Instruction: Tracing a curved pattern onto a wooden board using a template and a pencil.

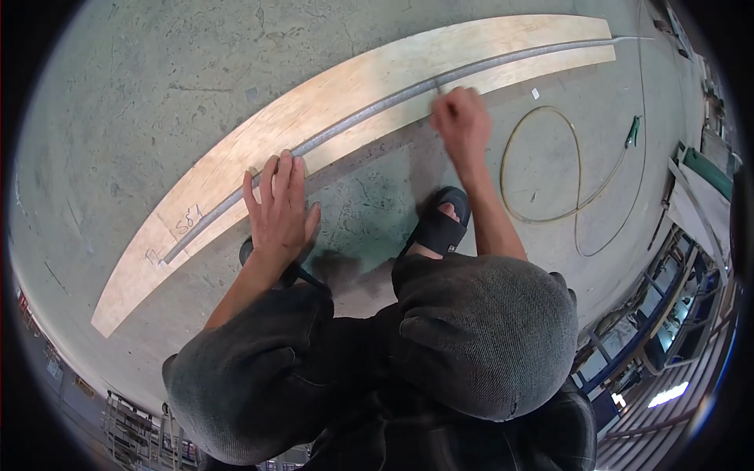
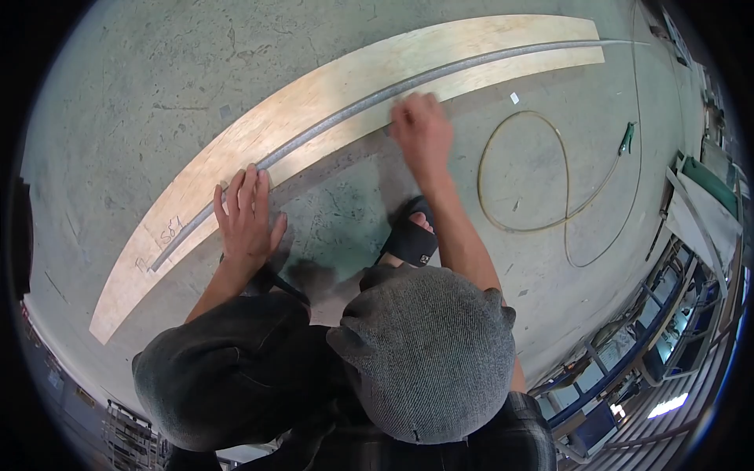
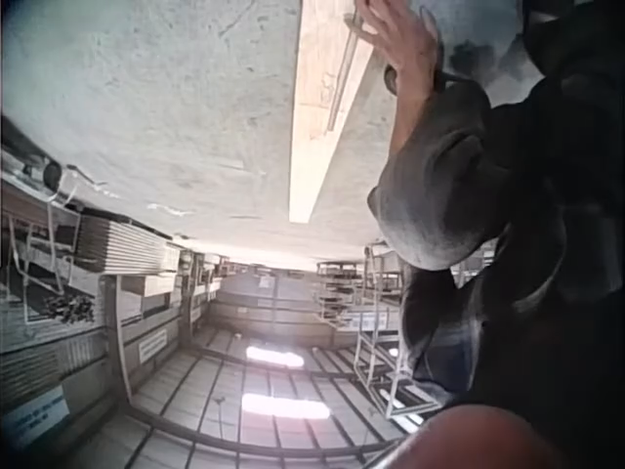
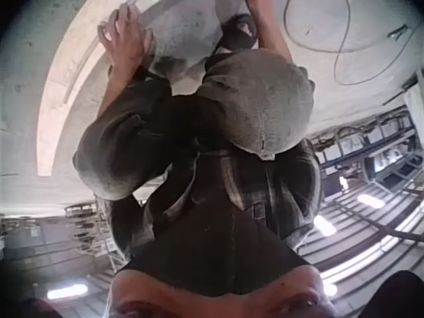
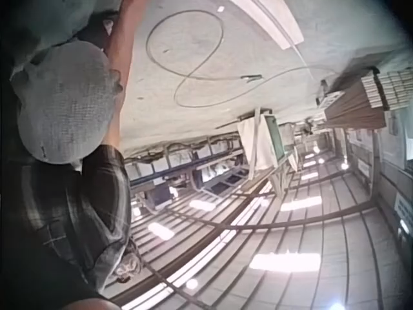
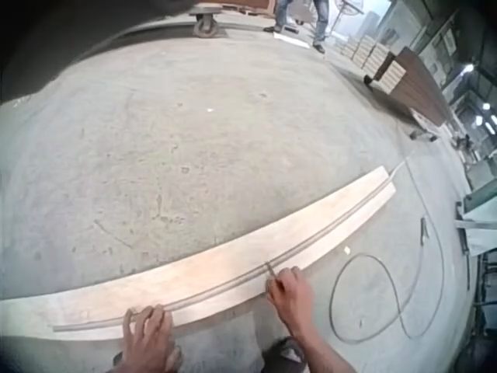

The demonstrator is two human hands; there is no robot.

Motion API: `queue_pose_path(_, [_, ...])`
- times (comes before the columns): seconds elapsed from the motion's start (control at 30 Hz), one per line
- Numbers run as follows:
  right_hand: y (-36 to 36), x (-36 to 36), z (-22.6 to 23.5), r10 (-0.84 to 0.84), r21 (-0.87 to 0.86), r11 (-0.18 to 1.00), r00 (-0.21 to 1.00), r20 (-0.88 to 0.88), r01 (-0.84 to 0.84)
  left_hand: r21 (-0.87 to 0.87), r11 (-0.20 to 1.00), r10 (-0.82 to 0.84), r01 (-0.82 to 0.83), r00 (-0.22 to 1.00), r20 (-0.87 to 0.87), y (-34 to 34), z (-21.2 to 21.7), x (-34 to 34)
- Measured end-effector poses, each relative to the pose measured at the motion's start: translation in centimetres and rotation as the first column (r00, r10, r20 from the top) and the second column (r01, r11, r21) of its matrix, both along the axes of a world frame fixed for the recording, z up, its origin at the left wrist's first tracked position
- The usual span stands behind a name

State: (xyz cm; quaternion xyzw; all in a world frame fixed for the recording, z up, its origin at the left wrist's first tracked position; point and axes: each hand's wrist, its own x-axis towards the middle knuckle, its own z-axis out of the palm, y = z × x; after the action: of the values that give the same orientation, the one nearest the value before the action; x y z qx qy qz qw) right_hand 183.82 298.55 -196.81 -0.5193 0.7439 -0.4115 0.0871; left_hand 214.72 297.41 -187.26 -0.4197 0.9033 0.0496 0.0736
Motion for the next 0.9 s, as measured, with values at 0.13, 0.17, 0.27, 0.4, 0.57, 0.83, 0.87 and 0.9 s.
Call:
queue_pose_path(0.13, [0.6, 2.3, 0.9, 0.147, 0.029, 0.988, 0.988, 0.050, -0.149, -0.013, 1.000, 0.000, 0.001, 1.000, 0.029, 0.1, 0.2, 0.6])
queue_pose_path(0.17, [0.5, 1.8, 0.9, 0.112, 0.078, 0.990, 0.993, 0.038, -0.115, -0.015, 1.000, -0.003, 0.004, 0.999, 0.045, 0.0, 0.3, 0.6])
queue_pose_path(0.27, [-0.1, -0.4, 0.4, -0.023, 0.090, 0.996, 0.999, 0.034, 0.020, -0.012, 1.000, 0.012, -0.012, 1.000, 0.025, -0.2, 0.3, 0.5])
queue_pose_path(0.4, [0.6, 2.1, 0.2, 0.124, -0.014, 0.992, 0.986, -0.116, -0.126, -0.001, 1.000, 0.014, -0.014, 0.999, 0.038, 0.2, 0.2, 0.4])
queue_pose_path(0.57, [0.7, -0.5, 0.3, 0.104, 0.067, 0.993, 0.993, -0.064, -0.100, -0.010, 1.000, 0.008, -0.008, 0.999, 0.037, 0.2, 0.5, -0.2])
queue_pose_path(0.83, [1.2, 2.0, 1.0, 0.243, 0.023, 0.970, 0.950, -0.197, -0.244, -0.003, 1.000, 0.011, -0.011, 0.998, 0.054, 0.4, 0.4, -0.2])
queue_pose_path(0.87, [1.0, 0.8, 0.7, 0.172, 0.019, 0.985, 0.970, -0.171, -0.171, -0.007, 1.000, 0.014, -0.013, 0.998, 0.058, 0.5, 0.4, -0.2])
queue_pose_path(0.9, [0.7, -0.4, 0.5, 0.097, 0.018, 0.995, 0.984, -0.147, -0.096, -0.007, 1.000, 0.012, -0.012, 0.998, 0.056, 0.4, 0.3, -0.3])
